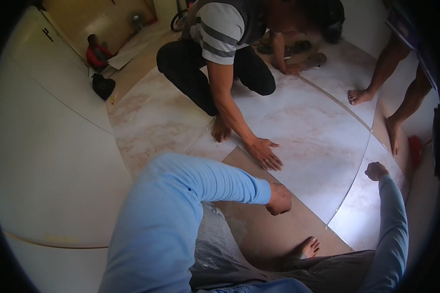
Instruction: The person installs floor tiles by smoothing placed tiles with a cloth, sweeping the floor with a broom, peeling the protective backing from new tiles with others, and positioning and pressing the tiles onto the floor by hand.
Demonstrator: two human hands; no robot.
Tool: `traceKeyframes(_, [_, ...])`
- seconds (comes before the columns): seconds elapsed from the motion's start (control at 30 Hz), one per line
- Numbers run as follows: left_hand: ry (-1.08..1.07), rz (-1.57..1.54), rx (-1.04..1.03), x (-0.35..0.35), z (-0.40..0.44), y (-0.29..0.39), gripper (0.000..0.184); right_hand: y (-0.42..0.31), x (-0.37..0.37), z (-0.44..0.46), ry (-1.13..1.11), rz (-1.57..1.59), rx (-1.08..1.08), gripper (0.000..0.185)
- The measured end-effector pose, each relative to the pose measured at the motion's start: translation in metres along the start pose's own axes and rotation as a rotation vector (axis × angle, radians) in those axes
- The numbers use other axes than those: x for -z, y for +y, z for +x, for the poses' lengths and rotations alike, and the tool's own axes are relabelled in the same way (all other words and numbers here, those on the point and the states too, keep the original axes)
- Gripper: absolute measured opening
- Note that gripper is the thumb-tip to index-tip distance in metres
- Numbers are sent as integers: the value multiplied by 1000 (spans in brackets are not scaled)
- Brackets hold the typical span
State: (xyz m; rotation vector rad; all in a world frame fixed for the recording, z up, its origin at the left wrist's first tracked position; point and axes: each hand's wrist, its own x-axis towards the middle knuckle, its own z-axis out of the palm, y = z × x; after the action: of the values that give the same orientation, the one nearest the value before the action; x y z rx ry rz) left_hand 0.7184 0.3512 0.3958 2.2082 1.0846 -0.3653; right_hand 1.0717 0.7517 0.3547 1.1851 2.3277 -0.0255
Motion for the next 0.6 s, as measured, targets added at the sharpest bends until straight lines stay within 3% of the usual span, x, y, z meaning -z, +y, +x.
traceKeyframes(0.6, [22, 44, -17, -2, 4, -2, 29, 0, 2, 5, 23, 21, -11, 31])
